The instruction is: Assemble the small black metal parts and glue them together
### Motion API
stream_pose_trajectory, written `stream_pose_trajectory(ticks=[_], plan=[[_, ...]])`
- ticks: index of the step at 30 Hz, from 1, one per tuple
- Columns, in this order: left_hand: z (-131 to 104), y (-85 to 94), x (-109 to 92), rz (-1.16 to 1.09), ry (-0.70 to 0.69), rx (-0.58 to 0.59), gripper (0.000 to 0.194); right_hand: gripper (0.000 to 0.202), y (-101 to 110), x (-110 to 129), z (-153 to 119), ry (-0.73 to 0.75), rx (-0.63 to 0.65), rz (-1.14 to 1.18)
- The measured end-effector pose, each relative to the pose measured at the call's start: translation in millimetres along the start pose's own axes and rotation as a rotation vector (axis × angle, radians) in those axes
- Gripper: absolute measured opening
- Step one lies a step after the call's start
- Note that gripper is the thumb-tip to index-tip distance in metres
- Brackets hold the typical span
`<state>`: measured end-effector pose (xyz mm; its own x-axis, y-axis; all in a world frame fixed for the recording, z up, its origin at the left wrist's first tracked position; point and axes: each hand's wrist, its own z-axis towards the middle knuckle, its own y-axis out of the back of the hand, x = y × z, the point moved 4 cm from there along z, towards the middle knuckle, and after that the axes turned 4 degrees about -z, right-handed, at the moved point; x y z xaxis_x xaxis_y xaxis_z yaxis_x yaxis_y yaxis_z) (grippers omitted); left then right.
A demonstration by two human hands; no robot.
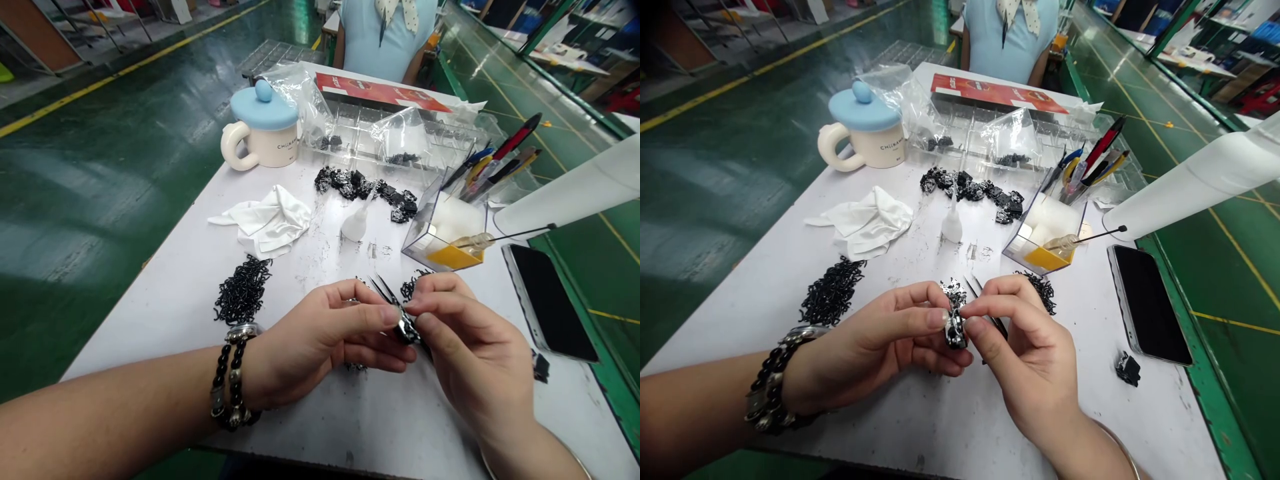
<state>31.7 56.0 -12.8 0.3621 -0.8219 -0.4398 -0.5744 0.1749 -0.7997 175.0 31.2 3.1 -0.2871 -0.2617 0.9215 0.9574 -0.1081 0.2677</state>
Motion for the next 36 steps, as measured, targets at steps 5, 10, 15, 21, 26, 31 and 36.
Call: stream_pose_trajectory(ticks=[5, 10, 15, 21, 26, 31, 36], plan=[[-0.2, 0.3, -3.2, 0.061, -0.046, -0.009, 0.016, 0.013, 1.4, -0.2, 0.2, 0.01, 0.011, -0.022], [-5.5, 5.9, -9.0, 0.349, -0.203, -0.102, 0.025, 0.018, 10.2, 2.6, -1.4, 0.036, -0.028, -0.104], [-9.8, 3.5, -12.0, 0.487, -0.363, -0.064, 0.022, 0.015, 10.1, 9.6, -1.9, 0.1, 0.028, -0.235], [-10.0, 0.1, -14.0, 0.607, -0.489, -0.035, 0.024, 0.016, 5.6, 13.1, -1.1, 0.16, 0.074, -0.287], [-11.0, -0.3, -13.5, 0.667, -0.544, -0.067, 0.021, 0.017, 3.0, 14.9, -1.9, 0.205, 0.099, -0.277], [-15.0, -5.2, -14.9, 0.733, -0.675, -0.098, 0.018, 0.019, 2.0, 22.1, -4.7, 0.317, 0.106, -0.356], [-22.3, -11.8, -20.9, 0.859, -0.888, -0.117, 0.017, 0.021, 0.0, 28.7, -7.6, 0.39, 0.103, -0.409]])
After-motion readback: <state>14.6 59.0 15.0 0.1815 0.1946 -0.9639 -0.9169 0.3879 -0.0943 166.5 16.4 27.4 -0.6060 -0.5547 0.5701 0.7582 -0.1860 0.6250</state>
